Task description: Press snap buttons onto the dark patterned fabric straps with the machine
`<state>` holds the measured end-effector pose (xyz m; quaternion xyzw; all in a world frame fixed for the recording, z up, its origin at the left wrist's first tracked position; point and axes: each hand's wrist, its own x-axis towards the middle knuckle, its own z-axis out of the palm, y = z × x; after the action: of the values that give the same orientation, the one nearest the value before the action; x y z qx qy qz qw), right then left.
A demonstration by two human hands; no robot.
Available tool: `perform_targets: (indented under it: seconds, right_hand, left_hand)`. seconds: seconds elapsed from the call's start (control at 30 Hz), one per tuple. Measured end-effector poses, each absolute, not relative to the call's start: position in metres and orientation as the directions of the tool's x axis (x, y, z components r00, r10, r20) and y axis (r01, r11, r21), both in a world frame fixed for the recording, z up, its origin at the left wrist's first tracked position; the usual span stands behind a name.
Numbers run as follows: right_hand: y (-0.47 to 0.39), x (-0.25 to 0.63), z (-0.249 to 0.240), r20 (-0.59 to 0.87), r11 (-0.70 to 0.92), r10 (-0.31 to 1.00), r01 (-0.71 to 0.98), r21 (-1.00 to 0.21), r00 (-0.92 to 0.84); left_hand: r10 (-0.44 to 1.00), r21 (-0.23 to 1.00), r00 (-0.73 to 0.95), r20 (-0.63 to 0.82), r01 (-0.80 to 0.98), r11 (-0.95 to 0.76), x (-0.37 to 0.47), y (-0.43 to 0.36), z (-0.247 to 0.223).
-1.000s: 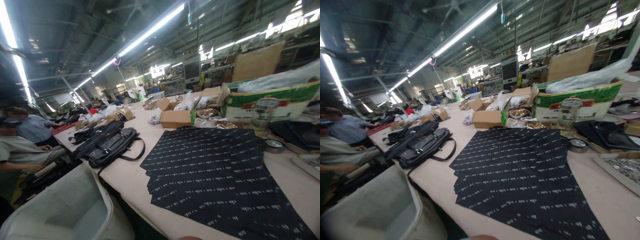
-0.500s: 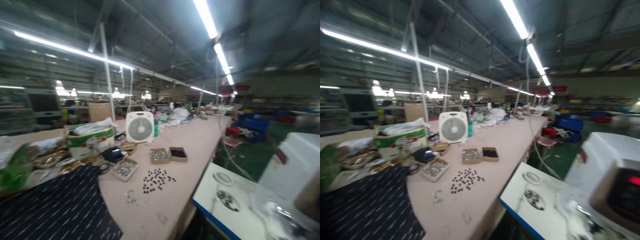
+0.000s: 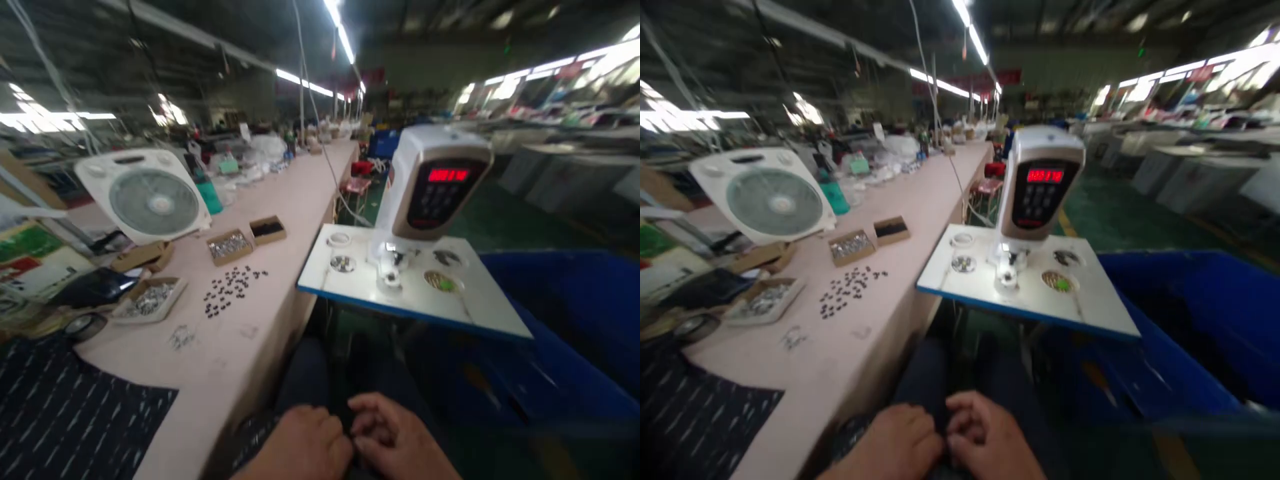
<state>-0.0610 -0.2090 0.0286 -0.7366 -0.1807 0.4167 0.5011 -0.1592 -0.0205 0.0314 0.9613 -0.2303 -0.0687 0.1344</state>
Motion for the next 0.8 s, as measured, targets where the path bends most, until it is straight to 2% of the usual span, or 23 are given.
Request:
perform_targets:
  seconds: [0.03, 0.1, 0.17, 0.23, 0.53, 0.8]
  right_hand:
    - [-0.207, -0.065, 0.027, -0.439, -0.368, 0.689, -0.244, -0.897, 0.577]
    - [-0.202, -0.071, 0.028, -0.445, -0.291, 0.696, -0.344, -0.893, 0.564]
    - [-0.199, -0.075, 0.033, -0.438, -0.252, 0.701, -0.379, -0.89, 0.563]
    - [-0.197, -0.078, 0.039, -0.428, -0.245, 0.704, -0.372, -0.895, 0.566]
    - [-0.197, -0.082, 0.044, -0.355, -0.243, 0.718, -0.262, -0.934, 0.599]
    - [-0.199, -0.086, 0.043, -0.23, -0.305, 0.76, 0.02, -0.952, 0.608]
  left_hand:
    - [-0.45, 0.305, 0.891, -0.059, -0.413, -0.858, -0.166, -0.02, 0.028]
    - [-0.43, 0.296, 0.899, 0.086, -0.435, -0.85, -0.177, -0.018, 0.027]
    - [-0.399, 0.308, 0.888, 0.23, -0.455, -0.835, -0.184, -0.015, 0.032]
    - [-0.375, 0.338, 0.878, 0.299, -0.465, -0.818, -0.189, -0.013, 0.039]
    - [-0.343, 0.364, 0.863, 0.372, -0.476, -0.801, -0.193, -0.007, 0.048]
    - [-0.307, 0.417, 0.903, 0.302, -0.414, -0.809, -0.195, -0.005, 0.043]
